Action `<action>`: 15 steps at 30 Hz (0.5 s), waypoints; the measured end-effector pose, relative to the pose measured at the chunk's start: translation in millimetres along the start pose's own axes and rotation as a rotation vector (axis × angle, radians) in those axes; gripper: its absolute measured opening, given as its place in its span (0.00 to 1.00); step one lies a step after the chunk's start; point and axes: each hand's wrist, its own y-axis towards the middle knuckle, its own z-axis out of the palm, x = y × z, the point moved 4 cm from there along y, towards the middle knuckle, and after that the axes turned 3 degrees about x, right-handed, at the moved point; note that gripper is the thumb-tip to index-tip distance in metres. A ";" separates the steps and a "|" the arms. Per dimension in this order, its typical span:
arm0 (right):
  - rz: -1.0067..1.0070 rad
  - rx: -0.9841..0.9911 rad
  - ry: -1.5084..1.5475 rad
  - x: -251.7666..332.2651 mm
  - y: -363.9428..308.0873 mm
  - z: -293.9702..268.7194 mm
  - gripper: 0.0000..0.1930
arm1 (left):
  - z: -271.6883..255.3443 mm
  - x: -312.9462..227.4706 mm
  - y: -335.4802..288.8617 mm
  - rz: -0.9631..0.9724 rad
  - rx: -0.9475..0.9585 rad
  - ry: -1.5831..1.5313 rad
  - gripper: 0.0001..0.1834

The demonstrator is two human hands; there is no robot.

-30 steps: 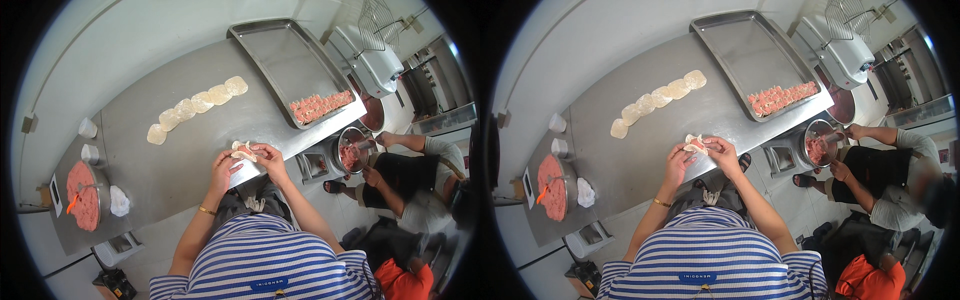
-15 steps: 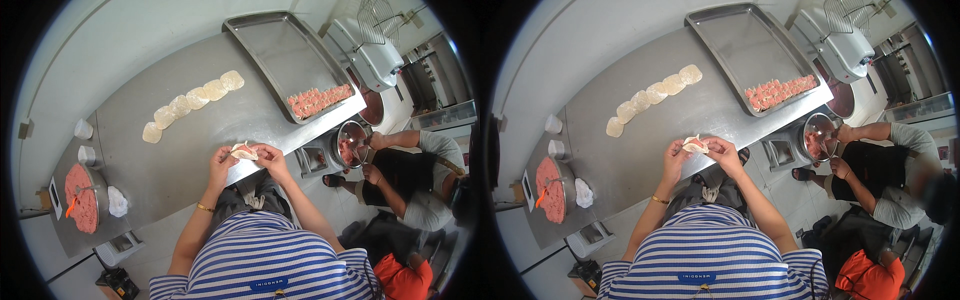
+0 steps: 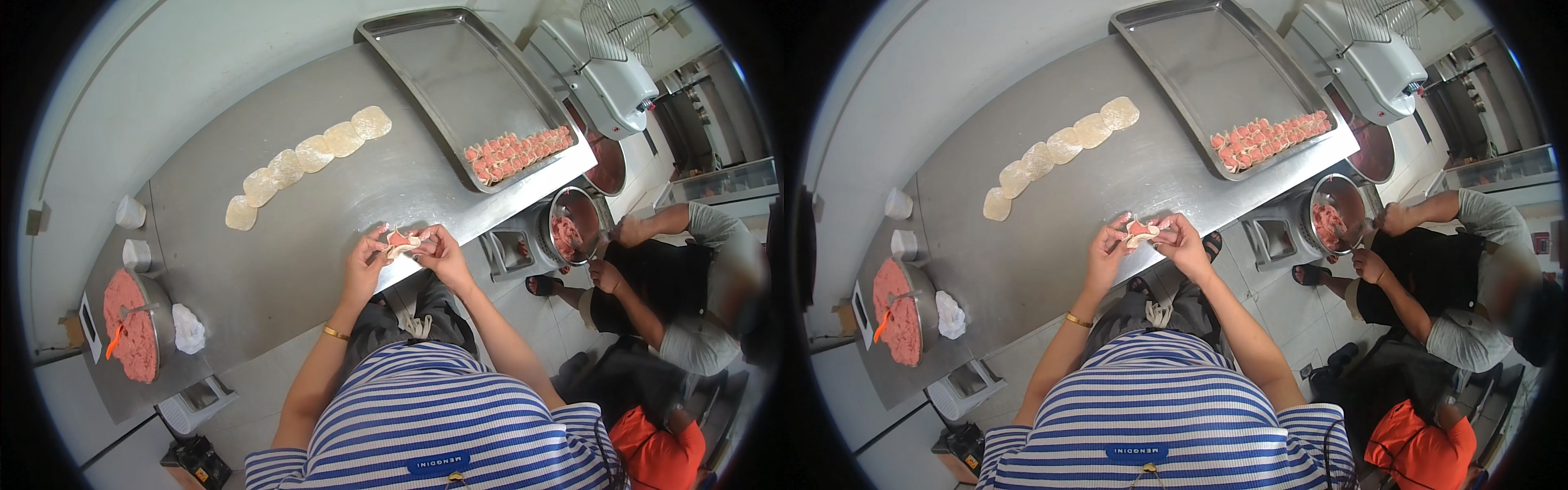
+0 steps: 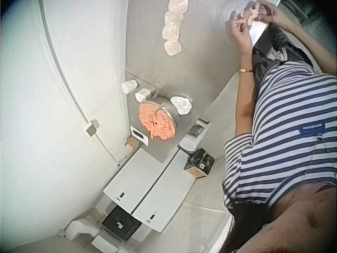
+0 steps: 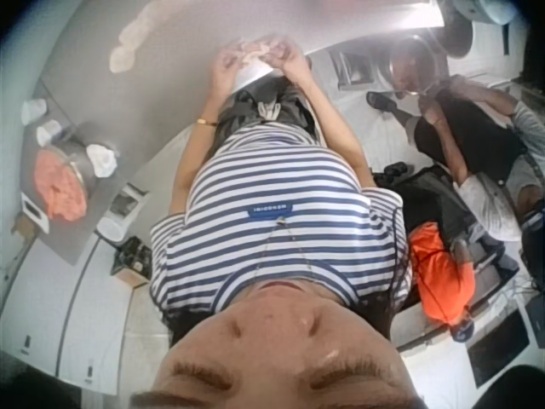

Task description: The person places pink filling onto round dough wrappers, folds and pleats each wrapper to form dumplings, and arranges them on a metal tray. A coworker nearby handles a bowl of filling. The person continues the assembly process throughout the clip.

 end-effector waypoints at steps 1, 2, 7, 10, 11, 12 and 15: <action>0.014 -0.004 -0.028 -2.5 -2.1 -0.3 0.15 | 1.7 0.3 -0.3 0.002 -0.008 0.009 0.06; 0.028 -0.009 -0.057 -4.6 -3.3 -1.5 0.16 | 4.2 0.8 -0.9 -0.002 0.008 0.020 0.05; -0.008 -0.042 -0.276 -10.4 -1.8 -15.0 0.13 | 7.8 7.6 -2.0 0.001 0.067 0.053 0.05; -0.027 -0.068 -0.562 -6.0 0.8 -20.0 0.11 | 5.6 9.1 -3.4 -0.005 0.074 0.061 0.07; -0.020 -0.081 -0.666 -4.6 1.8 -21.7 0.10 | 4.6 6.7 -2.4 0.059 0.083 0.228 0.07; -0.046 -0.048 -0.702 -4.5 3.5 -22.5 0.12 | 3.6 4.5 -0.4 0.124 0.091 0.396 0.07; -0.106 0.035 -0.784 -4.9 4.4 -21.8 0.17 | 9.8 -8.7 0.6 0.090 0.062 0.543 0.09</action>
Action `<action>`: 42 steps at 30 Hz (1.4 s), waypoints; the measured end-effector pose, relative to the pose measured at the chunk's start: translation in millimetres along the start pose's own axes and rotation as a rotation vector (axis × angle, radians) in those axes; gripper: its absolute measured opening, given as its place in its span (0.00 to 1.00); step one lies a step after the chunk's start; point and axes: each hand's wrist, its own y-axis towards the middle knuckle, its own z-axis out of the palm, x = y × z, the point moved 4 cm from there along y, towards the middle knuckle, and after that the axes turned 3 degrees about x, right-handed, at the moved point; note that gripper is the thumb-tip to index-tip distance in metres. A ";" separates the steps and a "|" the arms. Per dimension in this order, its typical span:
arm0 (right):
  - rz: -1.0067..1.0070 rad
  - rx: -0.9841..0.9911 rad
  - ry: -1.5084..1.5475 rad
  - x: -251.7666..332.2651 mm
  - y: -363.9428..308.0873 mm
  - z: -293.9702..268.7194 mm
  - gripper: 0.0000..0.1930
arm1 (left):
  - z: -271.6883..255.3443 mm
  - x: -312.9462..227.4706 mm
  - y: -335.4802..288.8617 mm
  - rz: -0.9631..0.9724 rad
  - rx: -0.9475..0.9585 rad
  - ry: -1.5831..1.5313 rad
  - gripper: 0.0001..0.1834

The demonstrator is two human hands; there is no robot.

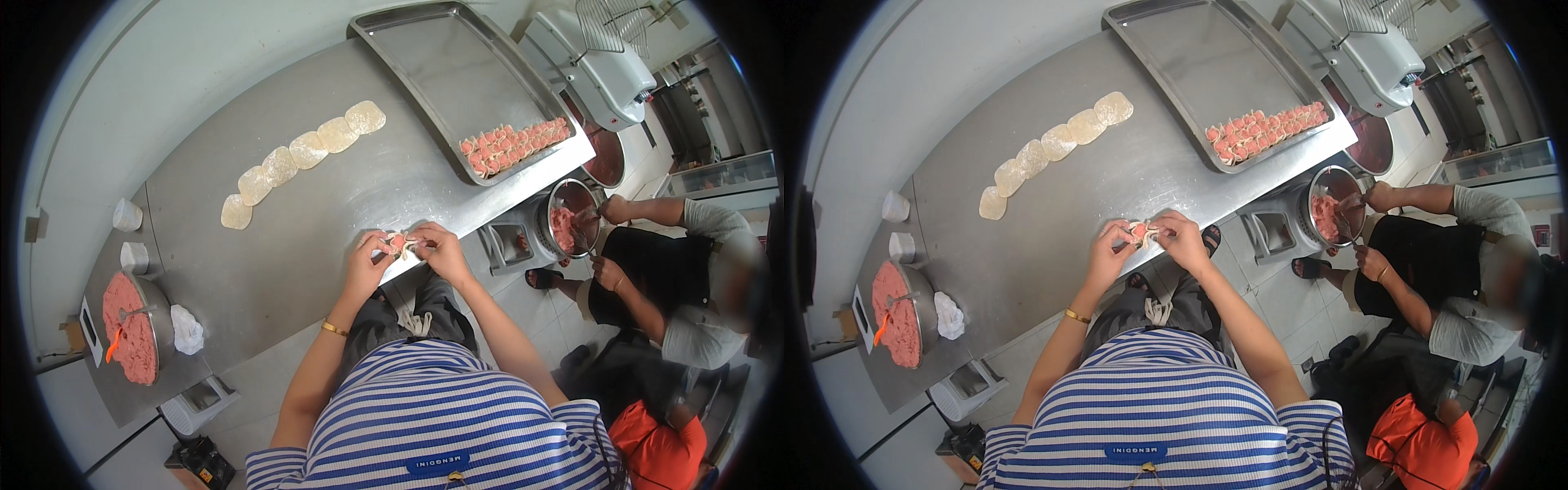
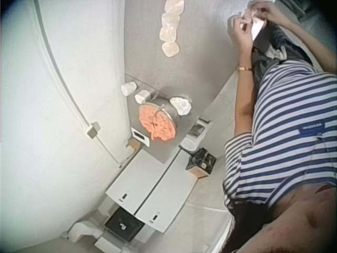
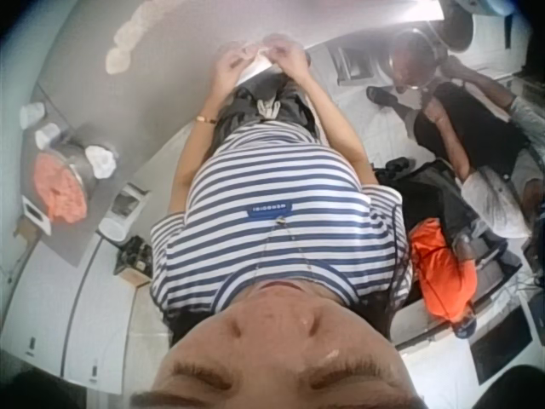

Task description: The person places pink filling onto round dough wrappers, folds and pleats each wrapper to form dumplings, and arranges them on a metal tray. A coworker nearby handles a bowl of filling. The person continues the assembly process throughout the clip.

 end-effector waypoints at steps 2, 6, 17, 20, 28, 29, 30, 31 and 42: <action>-0.031 0.029 -0.023 13.4 -2.4 2.9 0.22 | -1.2 -1.9 -0.8 -0.039 -0.001 0.011 0.11; -0.055 0.008 -0.185 34.1 -8.1 7.6 0.23 | -2.9 3.4 -1.7 -0.024 0.016 0.072 0.14; -0.019 -0.028 -0.411 42.6 -1.8 5.0 0.20 | -7.2 -1.5 6.1 -0.132 0.142 0.068 0.25; 0.021 -0.018 -0.484 45.4 -5.0 1.6 0.15 | -9.9 -0.4 4.6 -0.119 0.156 0.073 0.23; 0.121 -0.055 -0.405 43.6 -5.8 -1.0 0.11 | -8.6 2.5 3.5 -0.074 0.107 0.110 0.17; 0.092 -0.065 -0.469 45.6 -4.2 0.0 0.11 | -8.0 3.2 3.2 -0.055 0.098 0.128 0.16; 0.079 -0.067 -0.483 45.1 -4.1 0.3 0.10 | -7.3 5.3 2.9 -0.036 0.088 0.145 0.15; 0.067 -0.067 -0.497 44.0 -3.4 0.7 0.10 | -7.1 4.7 3.1 -0.016 0.079 0.162 0.14; 0.086 -0.090 -0.484 38.1 -1.5 -2.2 0.08 | 2.1 -5.2 1.7 -0.028 0.036 0.146 0.13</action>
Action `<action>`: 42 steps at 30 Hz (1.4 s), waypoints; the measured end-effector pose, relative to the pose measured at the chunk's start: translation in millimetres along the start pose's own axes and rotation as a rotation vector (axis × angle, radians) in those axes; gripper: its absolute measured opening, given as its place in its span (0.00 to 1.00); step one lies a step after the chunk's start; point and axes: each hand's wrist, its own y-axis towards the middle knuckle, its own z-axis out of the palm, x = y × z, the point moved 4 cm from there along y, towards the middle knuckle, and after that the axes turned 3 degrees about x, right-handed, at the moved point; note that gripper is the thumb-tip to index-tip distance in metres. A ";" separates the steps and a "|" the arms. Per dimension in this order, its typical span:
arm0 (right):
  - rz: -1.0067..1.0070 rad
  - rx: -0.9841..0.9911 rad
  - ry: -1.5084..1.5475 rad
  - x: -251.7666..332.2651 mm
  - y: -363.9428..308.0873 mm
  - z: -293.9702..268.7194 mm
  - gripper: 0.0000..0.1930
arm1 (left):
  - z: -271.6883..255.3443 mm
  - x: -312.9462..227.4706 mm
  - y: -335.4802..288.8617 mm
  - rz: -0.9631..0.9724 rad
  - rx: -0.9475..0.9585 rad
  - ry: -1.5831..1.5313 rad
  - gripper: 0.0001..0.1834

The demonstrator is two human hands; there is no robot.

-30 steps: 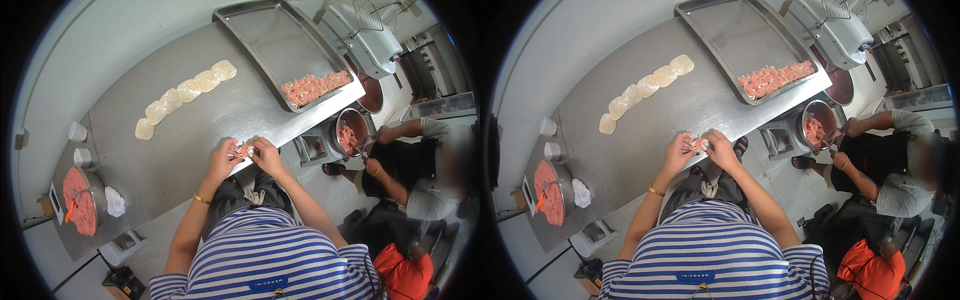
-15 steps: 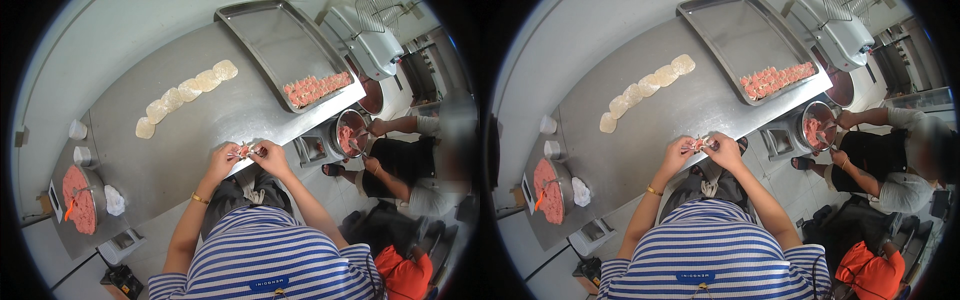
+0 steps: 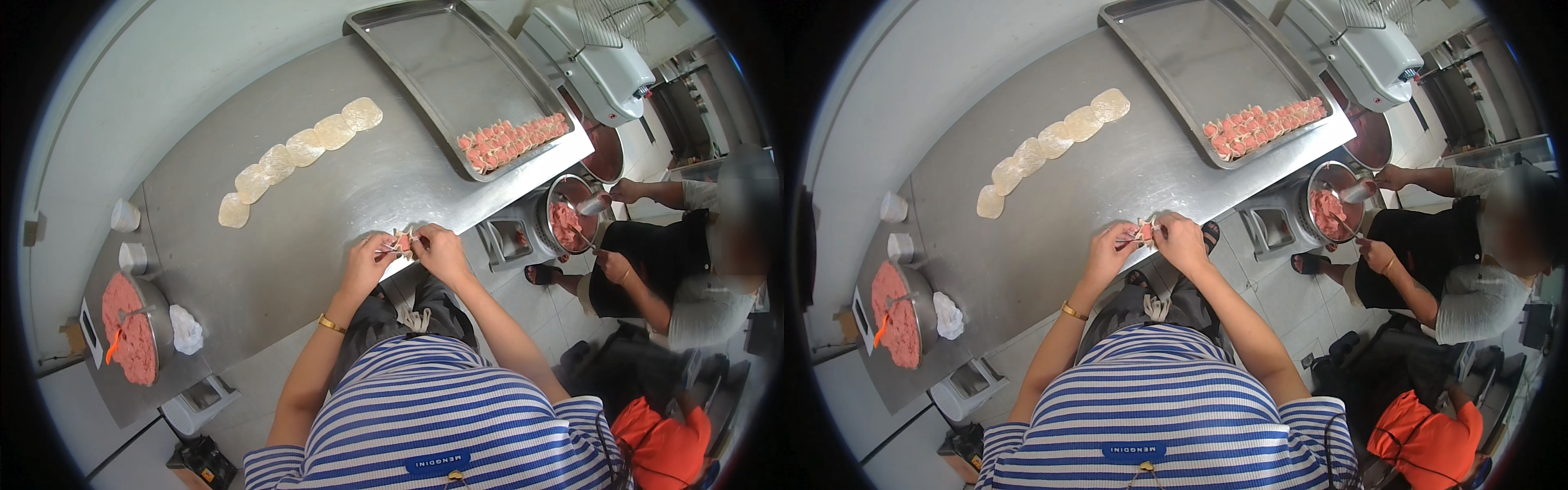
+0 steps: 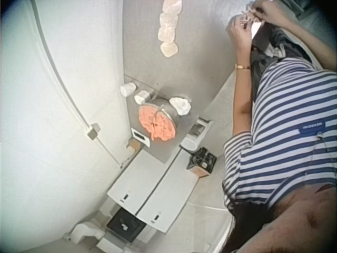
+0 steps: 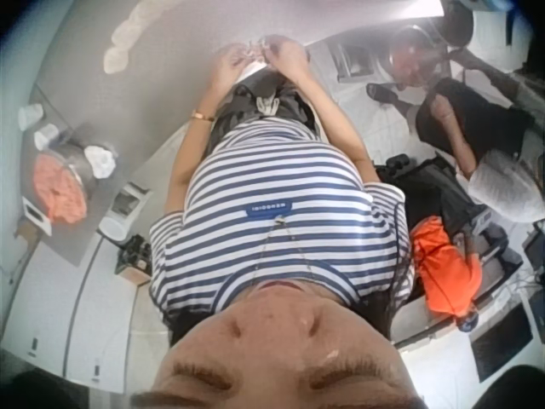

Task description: The person places pink filling onto round dough wrappers, folds and pleats each wrapper to form dumplings, and arranges them on a metal tray. A coworker nearby handles a bowl of filling. The person continues the assembly process throughout the clip.

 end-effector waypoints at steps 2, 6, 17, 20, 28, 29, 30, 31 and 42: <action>-0.005 -0.008 -0.005 -2.3 0.9 0.9 0.07 | 0.5 -0.9 0.5 0.001 -0.003 -0.026 0.12; 0.030 -0.008 0.037 -8.1 2.0 2.9 0.06 | 1.3 -4.4 0.9 0.012 -0.028 0.002 0.10; -0.003 0.013 0.002 -14.6 -1.0 8.5 0.08 | 7.0 -3.3 4.7 0.108 -0.106 0.027 0.06; 0.129 0.089 0.344 -35.8 -2.0 7.4 0.11 | 7.1 -5.8 2.9 0.112 -0.094 0.036 0.07; -0.051 0.094 0.457 -40.0 -5.5 7.3 0.20 | 3.5 -3.6 -1.2 0.106 -0.059 0.016 0.10; -0.028 0.105 0.416 -35.9 -4.0 9.6 0.19 | 3.7 -4.5 -0.4 0.098 -0.061 0.007 0.10; -0.006 0.115 0.376 -32.3 -2.6 11.8 0.18 | 4.4 -6.4 0.3 0.091 -0.064 -0.003 0.09; 0.015 0.126 0.334 -30.1 -1.2 13.6 0.16 | 4.2 -7.8 1.1 0.085 -0.068 -0.012 0.09; -0.048 0.063 0.267 -30.3 3.3 19.1 0.11 | 2.4 1.9 3.7 0.090 -0.106 -0.004 0.06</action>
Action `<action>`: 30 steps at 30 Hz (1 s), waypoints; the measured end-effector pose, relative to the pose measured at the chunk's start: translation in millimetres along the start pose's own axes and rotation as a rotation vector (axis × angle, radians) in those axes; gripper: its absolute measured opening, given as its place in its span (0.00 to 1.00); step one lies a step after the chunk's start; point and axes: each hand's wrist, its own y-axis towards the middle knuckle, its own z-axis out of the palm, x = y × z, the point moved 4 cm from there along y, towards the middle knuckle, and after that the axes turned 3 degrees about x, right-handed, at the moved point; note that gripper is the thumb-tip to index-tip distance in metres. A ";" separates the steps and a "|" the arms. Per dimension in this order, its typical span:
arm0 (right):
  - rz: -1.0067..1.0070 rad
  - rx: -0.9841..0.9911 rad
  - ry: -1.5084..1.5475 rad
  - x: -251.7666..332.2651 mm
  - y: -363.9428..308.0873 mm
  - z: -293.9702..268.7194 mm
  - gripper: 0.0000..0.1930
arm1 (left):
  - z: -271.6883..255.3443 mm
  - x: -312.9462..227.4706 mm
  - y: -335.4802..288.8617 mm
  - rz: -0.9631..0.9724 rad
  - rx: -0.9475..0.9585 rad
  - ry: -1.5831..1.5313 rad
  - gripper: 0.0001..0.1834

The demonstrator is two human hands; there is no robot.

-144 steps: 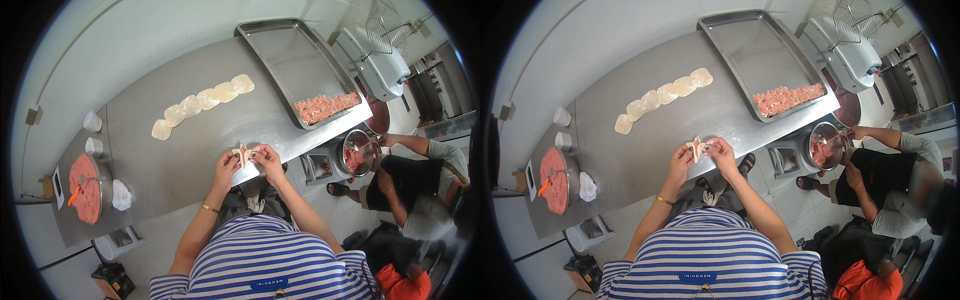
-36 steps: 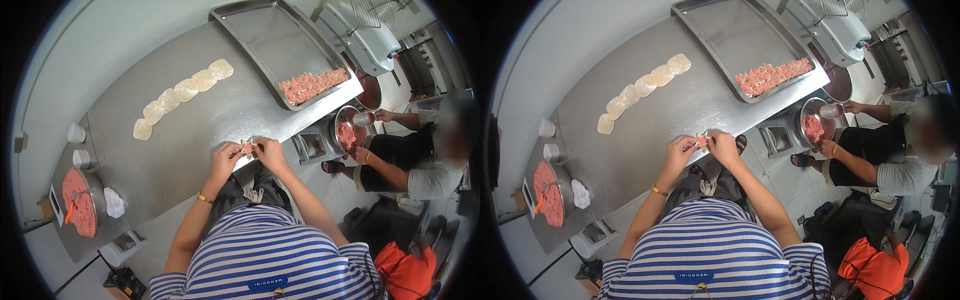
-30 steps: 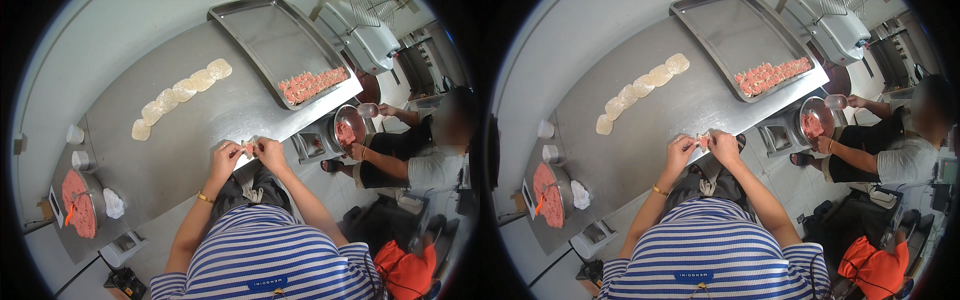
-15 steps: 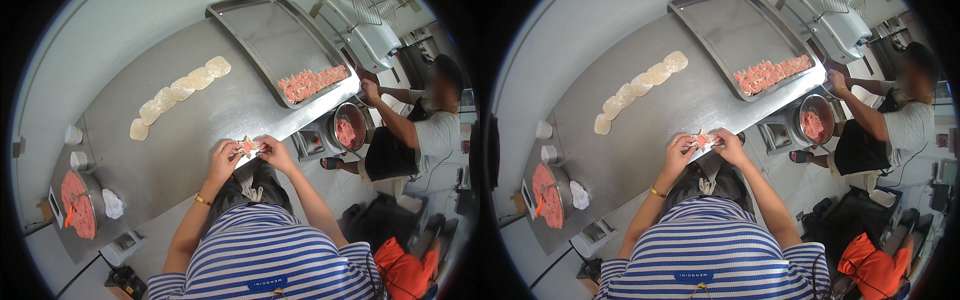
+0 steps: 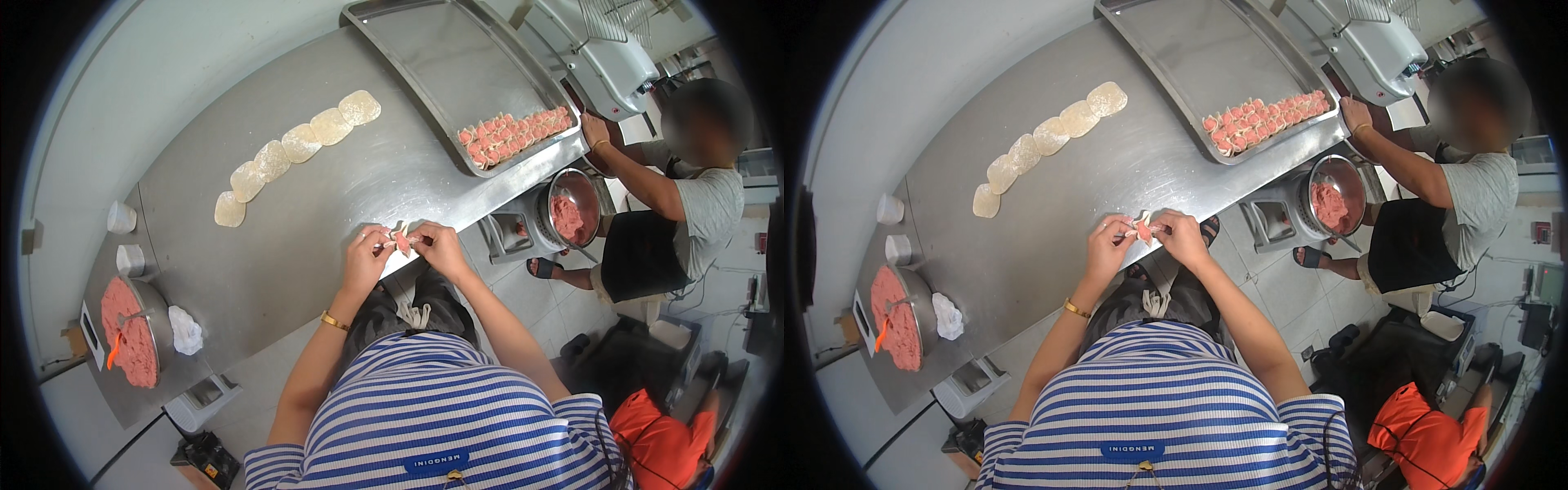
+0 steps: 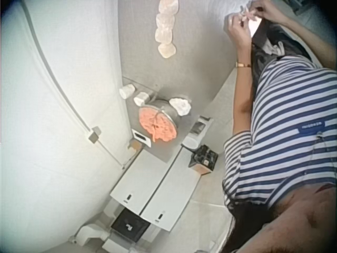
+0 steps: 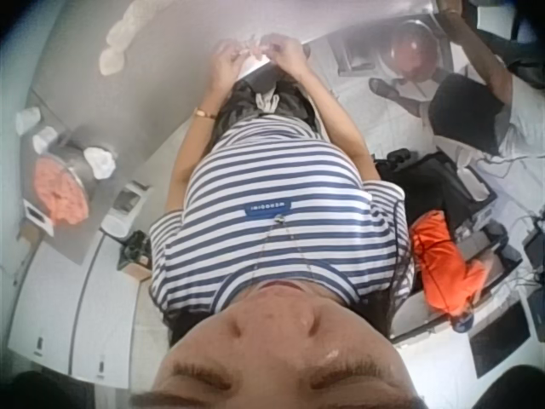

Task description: The person places pink filling onto round dough wrappers, folds and pleats each wrapper to form dumplings, and arranges them on a metal tray. A coworker nearby handles a bowl of filling. The person continues the assembly process throughout the clip.

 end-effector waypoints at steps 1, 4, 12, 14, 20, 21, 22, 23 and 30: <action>0.005 0.025 -0.009 1.9 0.8 -1.5 0.13 | -1.4 -1.3 0.9 -0.004 0.013 0.003 0.06; -0.002 0.059 0.073 14.2 -7.8 -11.2 0.21 | -3.6 -2.8 1.4 -0.073 0.101 -0.013 0.06; -0.049 0.033 -0.055 15.4 -13.0 -1.0 0.18 | -5.5 1.4 -4.4 -0.166 0.247 -0.179 0.16; -0.032 0.046 -0.085 13.2 -12.4 -0.5 0.17 | -10.0 -3.1 -6.5 -0.207 0.281 -0.242 0.19; -0.038 0.033 -0.123 14.9 -10.4 1.3 0.15 | -13.7 -2.0 -4.0 -0.138 0.292 -0.143 0.23; -0.062 0.021 -0.133 15.4 -10.4 2.2 0.15 | -11.8 -0.3 -2.9 -0.137 0.284 -0.103 0.22; -0.085 0.008 -0.143 15.5 -10.5 2.3 0.14 | -10.2 0.3 -1.8 -0.136 0.277 -0.063 0.21; -0.074 0.020 -0.147 14.1 -10.4 2.9 0.15 | -9.7 -0.6 -0.9 -0.128 0.271 -0.057 0.20; -0.099 0.064 -0.171 37.3 -19.1 -4.7 0.26 | -14.0 -0.1 -0.7 -0.164 0.340 -0.004 0.11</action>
